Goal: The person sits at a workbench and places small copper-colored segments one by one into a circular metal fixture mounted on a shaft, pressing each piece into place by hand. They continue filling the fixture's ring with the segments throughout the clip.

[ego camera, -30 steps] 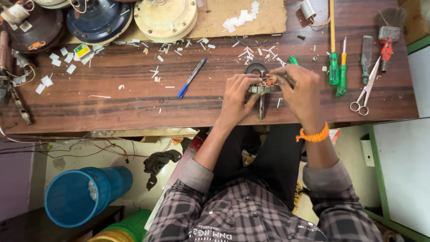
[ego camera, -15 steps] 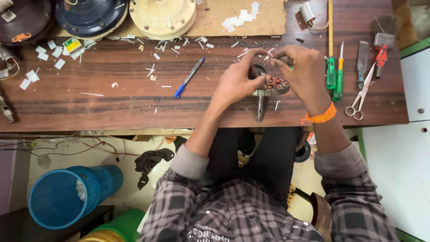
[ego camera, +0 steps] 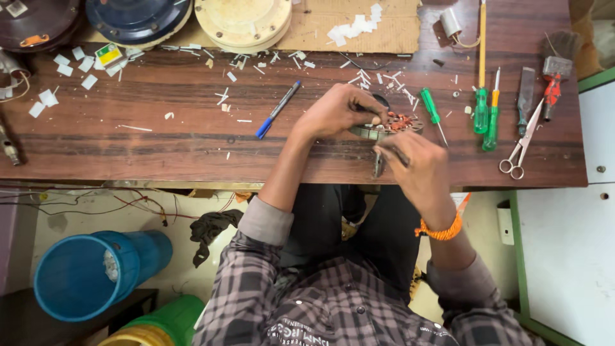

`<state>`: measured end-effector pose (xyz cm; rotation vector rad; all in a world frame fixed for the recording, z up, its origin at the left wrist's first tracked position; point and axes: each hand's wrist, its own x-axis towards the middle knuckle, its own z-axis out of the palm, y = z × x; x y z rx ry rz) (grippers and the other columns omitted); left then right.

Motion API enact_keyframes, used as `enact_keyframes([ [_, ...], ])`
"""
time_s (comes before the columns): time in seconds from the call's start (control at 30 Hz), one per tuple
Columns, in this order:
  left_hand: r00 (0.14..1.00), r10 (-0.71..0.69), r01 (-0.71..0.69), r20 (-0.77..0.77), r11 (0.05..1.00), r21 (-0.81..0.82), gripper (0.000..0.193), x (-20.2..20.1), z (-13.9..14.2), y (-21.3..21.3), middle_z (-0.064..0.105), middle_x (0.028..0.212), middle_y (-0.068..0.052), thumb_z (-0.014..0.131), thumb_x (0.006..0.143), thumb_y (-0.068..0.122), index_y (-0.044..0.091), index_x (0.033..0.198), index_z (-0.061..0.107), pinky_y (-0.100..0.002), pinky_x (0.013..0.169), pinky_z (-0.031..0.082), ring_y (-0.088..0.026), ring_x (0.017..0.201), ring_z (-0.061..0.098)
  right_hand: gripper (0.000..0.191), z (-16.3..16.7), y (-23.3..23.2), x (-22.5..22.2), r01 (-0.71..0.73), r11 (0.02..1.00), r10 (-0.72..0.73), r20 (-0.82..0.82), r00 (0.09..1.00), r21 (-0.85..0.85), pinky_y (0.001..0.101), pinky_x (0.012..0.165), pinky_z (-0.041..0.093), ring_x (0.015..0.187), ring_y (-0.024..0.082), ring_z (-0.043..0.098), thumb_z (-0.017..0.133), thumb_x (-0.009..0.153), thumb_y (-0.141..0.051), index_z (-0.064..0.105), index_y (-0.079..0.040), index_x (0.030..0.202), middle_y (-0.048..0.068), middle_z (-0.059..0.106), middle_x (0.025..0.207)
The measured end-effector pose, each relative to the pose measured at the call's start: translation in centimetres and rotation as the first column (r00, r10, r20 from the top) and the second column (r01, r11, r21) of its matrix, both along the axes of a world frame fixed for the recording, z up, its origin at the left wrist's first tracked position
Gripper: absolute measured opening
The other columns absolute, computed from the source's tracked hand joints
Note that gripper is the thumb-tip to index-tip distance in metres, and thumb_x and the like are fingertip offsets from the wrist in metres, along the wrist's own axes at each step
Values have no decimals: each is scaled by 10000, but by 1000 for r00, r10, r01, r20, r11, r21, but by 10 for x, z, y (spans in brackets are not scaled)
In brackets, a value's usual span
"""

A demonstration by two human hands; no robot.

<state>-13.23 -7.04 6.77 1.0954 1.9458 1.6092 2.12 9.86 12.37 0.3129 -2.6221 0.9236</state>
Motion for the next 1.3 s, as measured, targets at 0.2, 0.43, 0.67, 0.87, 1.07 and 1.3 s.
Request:
enact_keyframes([
  [0.2, 986, -2, -3, -168, 1000, -26, 264, 6, 17, -7, 784, 1033, -61, 778, 906, 218, 89, 1135, 756, -345, 792, 592, -192, 902, 752, 107, -51, -1, 23, 77, 997, -77, 1, 997, -10, 380, 664, 508, 749, 308, 657, 737, 872, 9, 731, -31, 972, 143, 663, 844],
  [0.43, 814, 324, -344, -482, 938, 50, 531, 69, 13, 0, 674, 1154, -28, 862, 772, 369, 196, 1242, 684, -419, 928, 480, -282, 1101, 640, 92, -77, 29, 39, 331, 932, -335, -4, 942, -146, 356, 560, 372, 571, 217, 470, 804, 876, -10, 713, -7, 890, 127, 540, 700],
  [0.67, 690, 508, -489, -516, 852, 186, 383, 82, -12, 23, 664, 1195, -15, 798, 810, 139, 163, 1169, 667, -399, 961, 434, -240, 1146, 610, 128, -32, 42, 40, 227, 939, -231, 13, 973, -259, 304, 606, 423, 654, 186, 546, 774, 895, 38, 736, 6, 1013, 91, 628, 815],
  [0.87, 693, 515, -487, -504, 850, 199, 401, 87, -20, 25, 656, 1210, -42, 806, 833, 151, 121, 1195, 638, -409, 980, 426, -263, 1152, 598, 133, -3, 32, 14, 68, 981, -95, -148, 984, -180, 313, 695, 512, 767, 205, 654, 758, 934, 51, 715, 1, 1049, 109, 709, 928],
  [1.07, 699, 518, -472, -492, 852, 226, 389, 89, -19, 24, 659, 1219, -59, 801, 859, 150, 106, 1207, 631, -413, 1001, 429, -269, 1174, 607, 147, 3, 38, -23, 1, 994, -9, -79, 997, -111, 326, 676, 503, 768, 223, 672, 744, 914, 53, 734, -9, 1047, 124, 700, 912],
  [1.3, 682, 522, -480, -512, 848, 224, 393, 88, -19, 22, 671, 1206, -53, 805, 848, 148, 109, 1204, 641, -411, 995, 436, -263, 1156, 619, 132, 14, 58, -30, -65, 996, 63, -29, 998, -56, 311, 665, 513, 767, 198, 683, 768, 907, 6, 753, -27, 1034, 103, 720, 928],
])
